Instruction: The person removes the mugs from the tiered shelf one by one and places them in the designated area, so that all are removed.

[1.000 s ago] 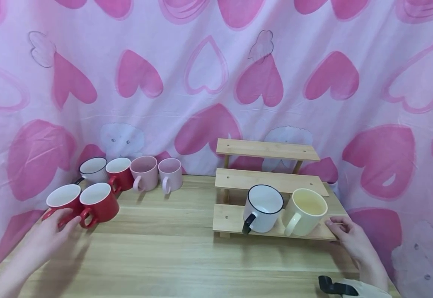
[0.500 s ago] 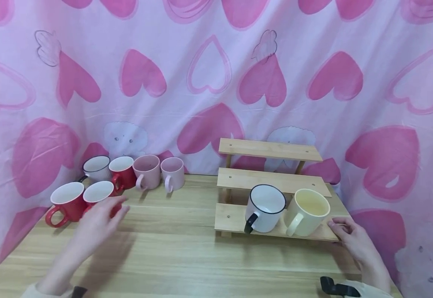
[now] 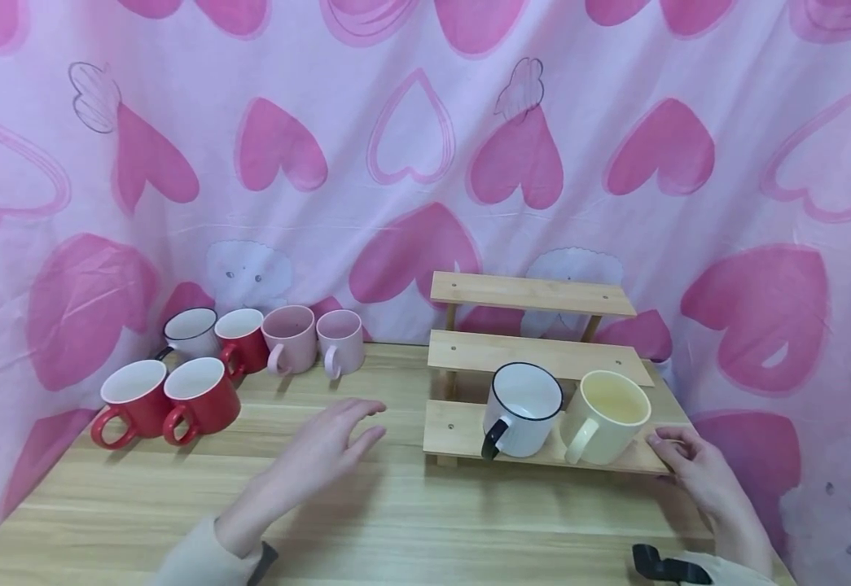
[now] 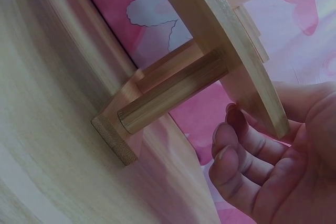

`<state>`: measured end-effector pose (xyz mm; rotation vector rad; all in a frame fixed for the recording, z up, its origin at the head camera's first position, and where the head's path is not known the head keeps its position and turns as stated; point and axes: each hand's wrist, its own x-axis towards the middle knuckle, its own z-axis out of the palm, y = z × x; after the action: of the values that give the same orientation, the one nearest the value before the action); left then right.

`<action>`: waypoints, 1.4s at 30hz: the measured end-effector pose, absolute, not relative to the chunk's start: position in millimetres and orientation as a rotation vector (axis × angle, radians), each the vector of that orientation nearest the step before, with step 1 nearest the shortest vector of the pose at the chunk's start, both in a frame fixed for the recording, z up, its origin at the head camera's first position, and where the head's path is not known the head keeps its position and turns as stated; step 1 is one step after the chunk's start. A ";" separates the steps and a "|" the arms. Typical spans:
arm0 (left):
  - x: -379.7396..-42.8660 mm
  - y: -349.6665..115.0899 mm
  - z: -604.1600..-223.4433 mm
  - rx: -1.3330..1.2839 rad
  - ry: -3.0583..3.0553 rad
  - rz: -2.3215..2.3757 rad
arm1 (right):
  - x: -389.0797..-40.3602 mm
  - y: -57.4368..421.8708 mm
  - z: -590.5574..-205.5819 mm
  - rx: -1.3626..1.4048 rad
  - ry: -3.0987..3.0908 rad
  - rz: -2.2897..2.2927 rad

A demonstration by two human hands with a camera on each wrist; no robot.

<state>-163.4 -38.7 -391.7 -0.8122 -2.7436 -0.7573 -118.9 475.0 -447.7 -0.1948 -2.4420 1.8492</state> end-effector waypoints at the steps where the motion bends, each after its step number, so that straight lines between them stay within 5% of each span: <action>1: -165.1 -33.0 -392.0 -0.831 -2.741 -0.770 | -119.3 474.7 -447.9 -0.193 -2.440 1.854; 25: -160.6 72.0 -379.5 -0.987 -2.659 -1.470 | -118.8 477.7 -448.6 -0.130 -2.357 1.932; 42: -153.1 87.6 -390.1 -0.923 -2.629 -2.045 | -118.3 478.2 -452.0 -0.121 -2.383 1.888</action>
<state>-153.1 87.6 -390.1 -0.9233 -2.6293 -2.0451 -118.3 478.2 -452.0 -0.1210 -2.3828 1.8880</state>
